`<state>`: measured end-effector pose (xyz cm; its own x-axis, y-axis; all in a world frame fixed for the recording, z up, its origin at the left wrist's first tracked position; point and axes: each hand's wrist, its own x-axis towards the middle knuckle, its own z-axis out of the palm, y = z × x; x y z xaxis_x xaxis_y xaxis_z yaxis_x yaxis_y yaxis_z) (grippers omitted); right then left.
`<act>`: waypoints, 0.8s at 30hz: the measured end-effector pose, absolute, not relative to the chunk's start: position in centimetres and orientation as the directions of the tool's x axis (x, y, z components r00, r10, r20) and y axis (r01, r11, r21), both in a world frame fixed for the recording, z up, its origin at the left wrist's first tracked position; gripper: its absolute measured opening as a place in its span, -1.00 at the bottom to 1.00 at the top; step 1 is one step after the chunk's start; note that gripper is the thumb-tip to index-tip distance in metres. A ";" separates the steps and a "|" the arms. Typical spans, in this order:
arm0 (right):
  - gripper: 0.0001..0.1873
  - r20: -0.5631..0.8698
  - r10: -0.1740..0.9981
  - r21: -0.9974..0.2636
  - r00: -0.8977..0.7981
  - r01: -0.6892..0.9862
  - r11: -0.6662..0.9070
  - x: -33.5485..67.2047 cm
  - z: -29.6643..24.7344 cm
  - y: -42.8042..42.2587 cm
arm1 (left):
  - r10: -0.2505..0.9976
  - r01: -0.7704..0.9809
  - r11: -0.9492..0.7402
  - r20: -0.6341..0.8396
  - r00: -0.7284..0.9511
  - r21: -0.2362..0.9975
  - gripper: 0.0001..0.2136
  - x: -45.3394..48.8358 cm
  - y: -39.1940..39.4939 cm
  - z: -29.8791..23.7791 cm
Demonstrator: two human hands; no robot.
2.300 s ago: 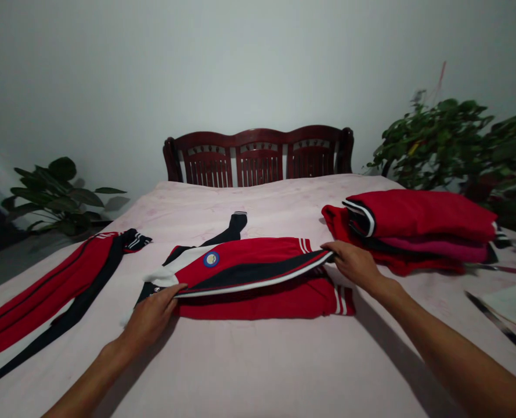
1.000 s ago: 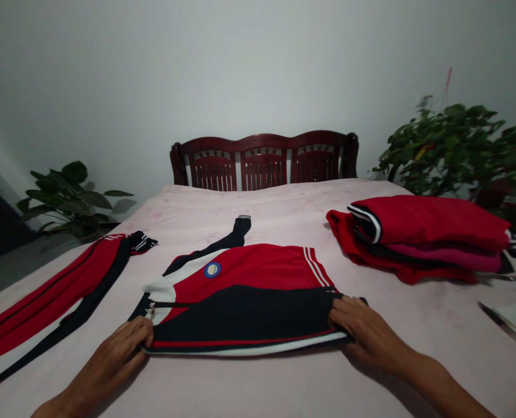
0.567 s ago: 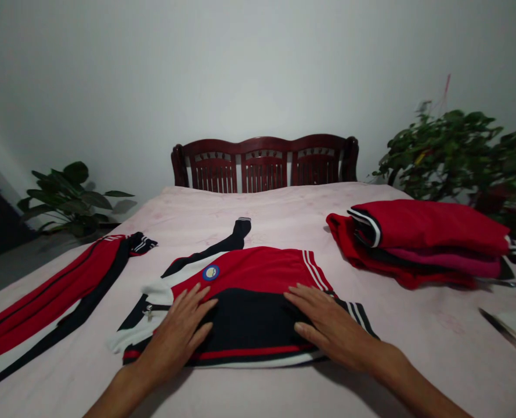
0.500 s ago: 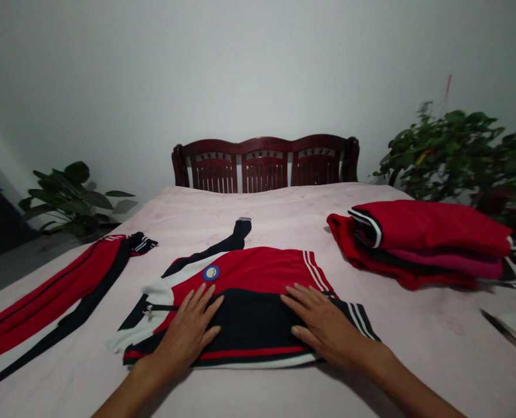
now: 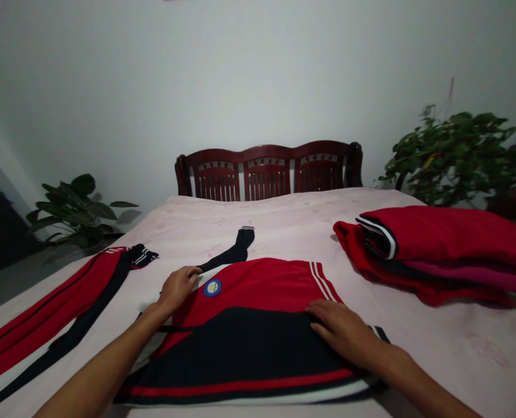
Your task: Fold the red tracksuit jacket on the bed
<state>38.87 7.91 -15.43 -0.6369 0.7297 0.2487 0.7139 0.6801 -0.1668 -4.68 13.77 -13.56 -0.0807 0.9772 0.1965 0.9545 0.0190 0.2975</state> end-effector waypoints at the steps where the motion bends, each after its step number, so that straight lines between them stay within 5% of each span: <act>1: -0.79 0.229 0.721 -0.157 -0.653 0.707 0.690 38.4 -15.3 8.2 | 0.975 0.957 0.056 0.191 -0.113 0.284 -0.64 -5.1 15.6 -13.4; 7: -0.67 0.059 0.726 -0.065 -0.685 0.724 0.687 37.2 -14.1 10.9 | 0.968 0.940 0.241 0.017 -0.252 0.241 -0.57 -6.5 22.2 -15.5; 12: -0.67 0.118 0.712 -0.023 -0.692 0.715 0.698 33.7 -12.7 14.6 | 0.945 0.907 0.326 -0.054 -0.324 0.267 -0.65 -7.1 23.8 -15.9; 18: -0.51 0.256 0.586 -0.040 -0.769 0.598 0.801 27.5 -15.4 17.6 | 0.908 0.846 0.317 0.120 -0.401 0.429 -0.68 -7.6 24.4 -13.0; 24: -0.41 0.196 0.622 0.010 -0.758 0.636 0.772 25.8 -19.8 19.3 | 0.913 0.848 0.004 0.344 -0.220 0.531 -0.66 -4.5 20.4 -11.9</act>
<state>25.77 19.25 -19.82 -0.7580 0.6222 0.1957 0.6360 0.7716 0.0101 -4.52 20.41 -11.88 -0.2199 0.9130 0.3436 0.8476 0.0045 0.5306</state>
